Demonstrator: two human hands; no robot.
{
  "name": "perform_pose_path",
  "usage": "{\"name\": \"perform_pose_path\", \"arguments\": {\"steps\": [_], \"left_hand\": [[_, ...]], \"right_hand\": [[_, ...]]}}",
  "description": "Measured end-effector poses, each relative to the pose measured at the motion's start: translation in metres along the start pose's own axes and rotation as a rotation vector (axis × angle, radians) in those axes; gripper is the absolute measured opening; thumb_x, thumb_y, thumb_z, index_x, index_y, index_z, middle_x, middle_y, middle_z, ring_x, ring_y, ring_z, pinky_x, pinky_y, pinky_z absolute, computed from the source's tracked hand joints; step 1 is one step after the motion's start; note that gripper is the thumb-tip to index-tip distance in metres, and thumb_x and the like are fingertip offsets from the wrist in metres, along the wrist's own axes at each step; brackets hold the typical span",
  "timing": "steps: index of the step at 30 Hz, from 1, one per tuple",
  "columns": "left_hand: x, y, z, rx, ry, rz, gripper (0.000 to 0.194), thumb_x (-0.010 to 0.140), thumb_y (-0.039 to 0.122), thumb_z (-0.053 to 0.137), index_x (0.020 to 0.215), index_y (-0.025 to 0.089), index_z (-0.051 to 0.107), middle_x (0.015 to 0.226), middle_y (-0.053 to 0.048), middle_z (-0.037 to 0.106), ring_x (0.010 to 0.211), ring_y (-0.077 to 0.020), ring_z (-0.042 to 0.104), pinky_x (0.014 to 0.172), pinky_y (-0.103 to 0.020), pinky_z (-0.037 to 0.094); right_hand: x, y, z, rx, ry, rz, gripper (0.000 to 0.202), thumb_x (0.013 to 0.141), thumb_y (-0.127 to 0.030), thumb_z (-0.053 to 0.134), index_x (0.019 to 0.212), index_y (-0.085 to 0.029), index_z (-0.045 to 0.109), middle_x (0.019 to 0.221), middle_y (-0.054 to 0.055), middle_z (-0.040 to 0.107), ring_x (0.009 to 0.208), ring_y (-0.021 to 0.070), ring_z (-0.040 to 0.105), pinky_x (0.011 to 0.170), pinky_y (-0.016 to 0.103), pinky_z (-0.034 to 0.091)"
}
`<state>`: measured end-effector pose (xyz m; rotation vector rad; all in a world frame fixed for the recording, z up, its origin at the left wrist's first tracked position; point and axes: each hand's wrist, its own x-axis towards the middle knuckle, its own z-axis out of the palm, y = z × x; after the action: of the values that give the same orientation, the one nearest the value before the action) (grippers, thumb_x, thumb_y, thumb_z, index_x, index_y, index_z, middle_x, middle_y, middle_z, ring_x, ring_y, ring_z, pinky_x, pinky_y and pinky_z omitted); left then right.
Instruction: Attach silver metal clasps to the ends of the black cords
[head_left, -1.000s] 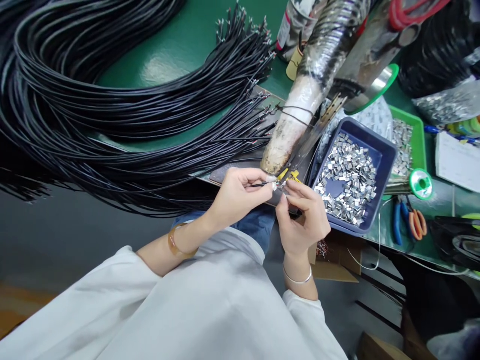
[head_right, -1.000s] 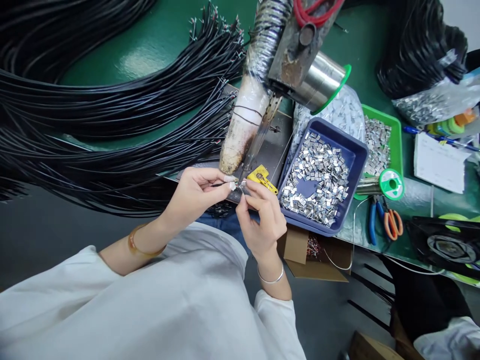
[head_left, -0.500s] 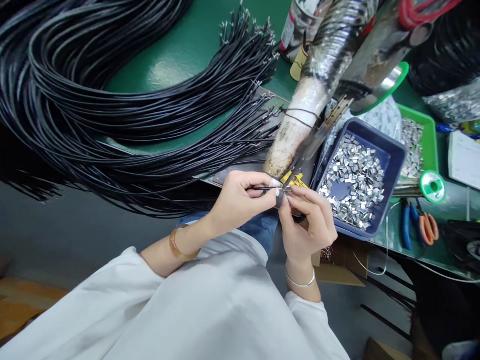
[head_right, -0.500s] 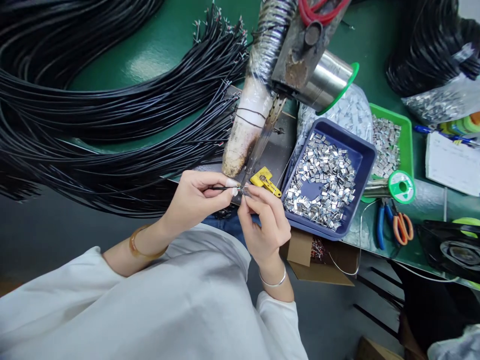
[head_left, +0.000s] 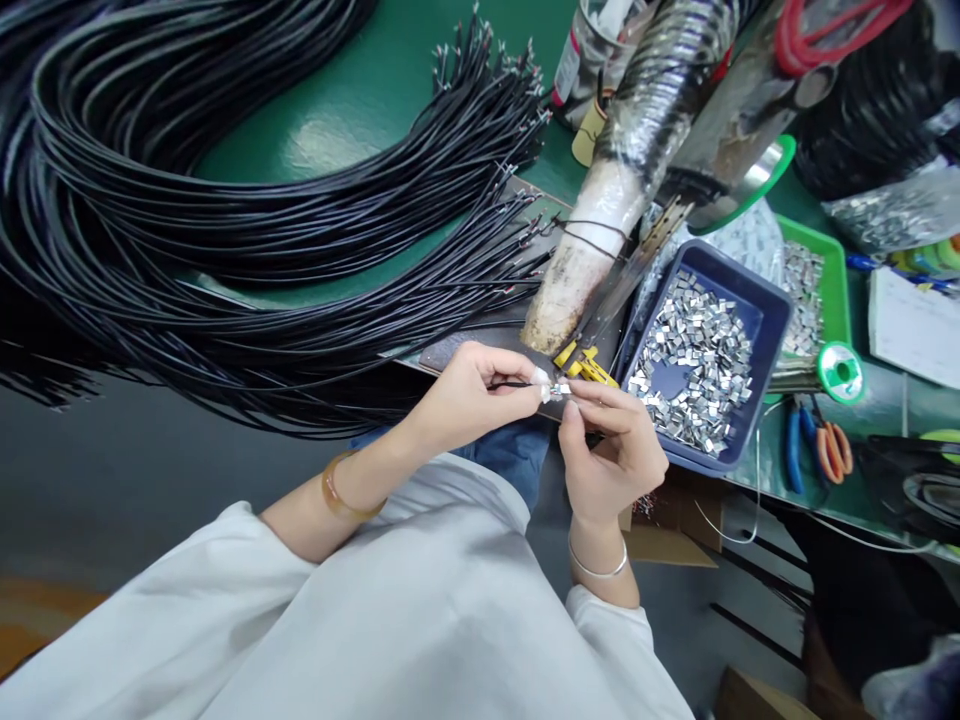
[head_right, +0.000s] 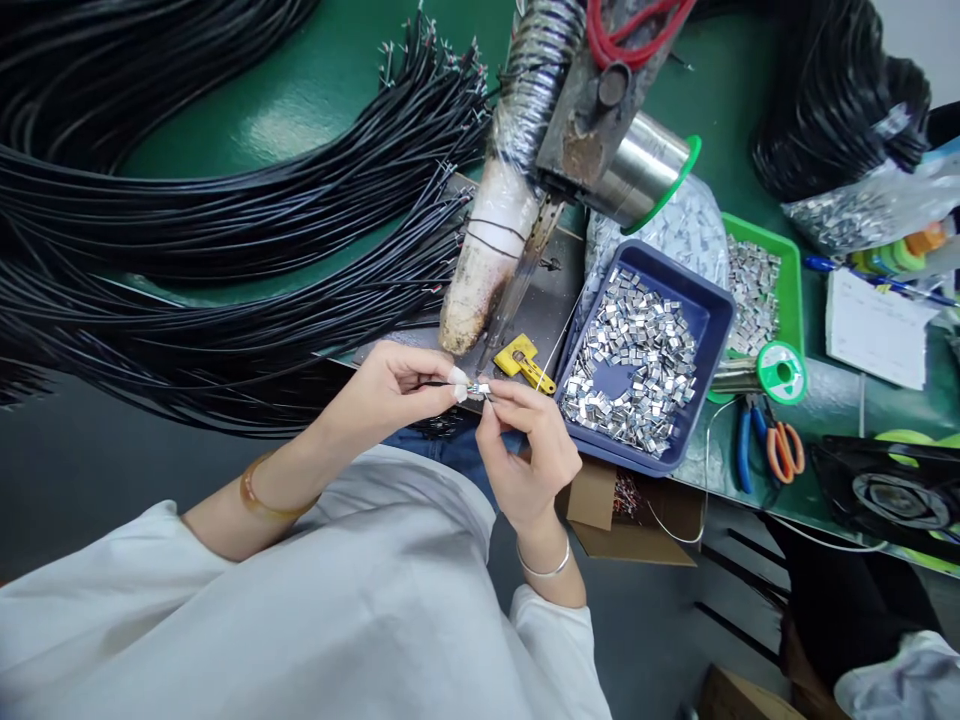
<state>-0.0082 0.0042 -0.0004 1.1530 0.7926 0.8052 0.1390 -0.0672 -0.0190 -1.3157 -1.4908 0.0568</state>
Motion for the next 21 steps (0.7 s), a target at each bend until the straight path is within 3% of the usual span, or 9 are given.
{"name": "perform_pose_path", "arguments": {"steps": [5,9,16,21], "left_hand": [[0.001,0.001,-0.001,-0.102,-0.014,-0.063,0.005,0.067,0.016,0.073,0.069,0.011,0.071,0.055,0.003,0.053,0.051,-0.0054,0.041,0.048,-0.018,0.033],[0.001,-0.007,0.001,-0.069,0.014,-0.012,0.007,0.071,0.017,0.073,0.071,0.011,0.074,0.055,0.003,0.052,0.05,-0.0044,0.039,0.046,-0.017,0.031],[-0.001,-0.006,0.006,-0.023,0.115,0.122,0.007,0.072,0.015,0.073,0.074,0.012,0.079,0.073,-0.003,0.071,0.062,-0.0083,0.06,0.058,-0.016,0.051],[-0.002,-0.005,0.004,0.038,0.119,0.188,0.007,0.072,0.013,0.074,0.075,0.013,0.08,0.076,-0.004,0.073,0.064,-0.0086,0.061,0.056,-0.014,0.049]], "right_hand": [[0.002,0.001,-0.003,-0.07,-0.026,-0.063,0.019,0.086,-0.009,0.071,0.095,-0.026,0.066,0.099,0.001,0.078,0.088,0.0166,0.076,0.077,0.032,0.065],[0.002,0.004,-0.002,-0.162,-0.045,-0.107,0.022,0.085,-0.009,0.073,0.097,-0.026,0.068,0.102,0.001,0.078,0.091,0.0158,0.076,0.08,0.03,0.064],[0.006,0.001,0.001,-0.2,-0.015,-0.123,0.024,0.084,-0.007,0.074,0.098,-0.025,0.071,0.102,0.001,0.078,0.091,0.0158,0.077,0.085,0.03,0.064],[0.006,-0.002,0.0,-0.192,-0.023,-0.138,0.024,0.082,-0.006,0.076,0.098,-0.023,0.071,0.104,0.002,0.078,0.094,0.0162,0.077,0.087,0.029,0.065]]}}
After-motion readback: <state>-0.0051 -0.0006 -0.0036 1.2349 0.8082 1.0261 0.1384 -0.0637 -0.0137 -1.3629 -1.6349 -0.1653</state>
